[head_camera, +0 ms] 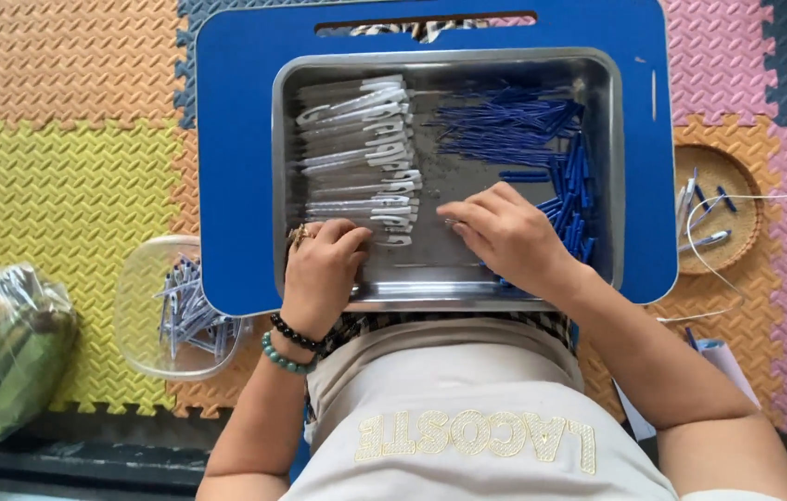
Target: Assembling ballpoint pens by inserting blue ink refills into white pen bodies.
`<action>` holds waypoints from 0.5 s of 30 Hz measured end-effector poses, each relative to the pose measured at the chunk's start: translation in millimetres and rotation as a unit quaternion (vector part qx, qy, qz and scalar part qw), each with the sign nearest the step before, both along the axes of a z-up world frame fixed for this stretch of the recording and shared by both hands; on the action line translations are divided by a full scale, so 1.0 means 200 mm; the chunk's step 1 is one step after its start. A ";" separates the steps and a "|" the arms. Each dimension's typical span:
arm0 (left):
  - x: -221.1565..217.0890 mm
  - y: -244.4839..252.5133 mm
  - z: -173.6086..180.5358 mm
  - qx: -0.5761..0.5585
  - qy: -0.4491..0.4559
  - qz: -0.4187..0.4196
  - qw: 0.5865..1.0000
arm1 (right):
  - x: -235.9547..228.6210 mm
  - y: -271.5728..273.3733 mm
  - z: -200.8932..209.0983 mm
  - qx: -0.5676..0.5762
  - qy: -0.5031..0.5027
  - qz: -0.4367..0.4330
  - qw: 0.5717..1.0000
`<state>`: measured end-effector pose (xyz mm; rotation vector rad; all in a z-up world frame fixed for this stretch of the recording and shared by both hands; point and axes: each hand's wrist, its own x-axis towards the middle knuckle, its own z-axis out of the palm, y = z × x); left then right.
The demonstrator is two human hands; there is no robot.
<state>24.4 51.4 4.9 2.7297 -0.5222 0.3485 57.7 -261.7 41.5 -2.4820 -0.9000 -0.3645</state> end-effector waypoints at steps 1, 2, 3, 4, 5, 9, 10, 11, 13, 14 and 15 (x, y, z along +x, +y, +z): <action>-0.01 0.00 -0.03 0.001 -0.001 -0.004 1.000 | -0.01 -0.01 0.02 0.001 -0.001 -0.004 1.000; -0.01 0.00 -0.07 0.022 0.013 0.016 1.000 | -0.02 -0.02 0.05 0.037 0.049 -0.012 0.998; -0.02 0.00 -0.10 0.043 0.028 0.035 0.998 | -0.03 -0.02 0.07 0.073 0.099 -0.020 0.992; -0.03 0.00 -0.08 0.044 0.029 0.033 0.998 | -0.05 -0.02 0.06 0.075 0.100 -0.022 0.992; -0.04 -0.01 -0.06 0.022 0.046 0.026 0.998 | -0.07 -0.01 0.06 0.113 0.120 -0.041 0.986; -0.02 -0.09 0.05 -0.269 0.164 -0.003 0.949 | -0.07 0.00 0.07 0.262 0.196 -0.103 0.939; -0.04 -0.13 0.05 -0.269 0.165 -0.003 0.949 | -0.07 0.01 0.09 0.262 0.196 -0.103 0.939; -0.05 -0.16 0.05 -0.354 0.204 0.006 0.913 | -0.07 0.03 0.10 0.310 0.215 -0.112 0.919; -0.08 -0.21 0.05 -0.436 0.241 0.015 0.867 | -0.07 0.07 0.13 0.357 0.231 -0.119 0.897; -0.09 -0.22 0.06 -0.465 0.259 0.007 0.847 | -0.06 0.09 0.14 0.369 0.239 -0.122 0.890; -0.10 -0.23 0.07 -0.493 0.276 -0.002 0.825 | -0.06 0.11 0.15 0.380 0.246 -0.124 0.883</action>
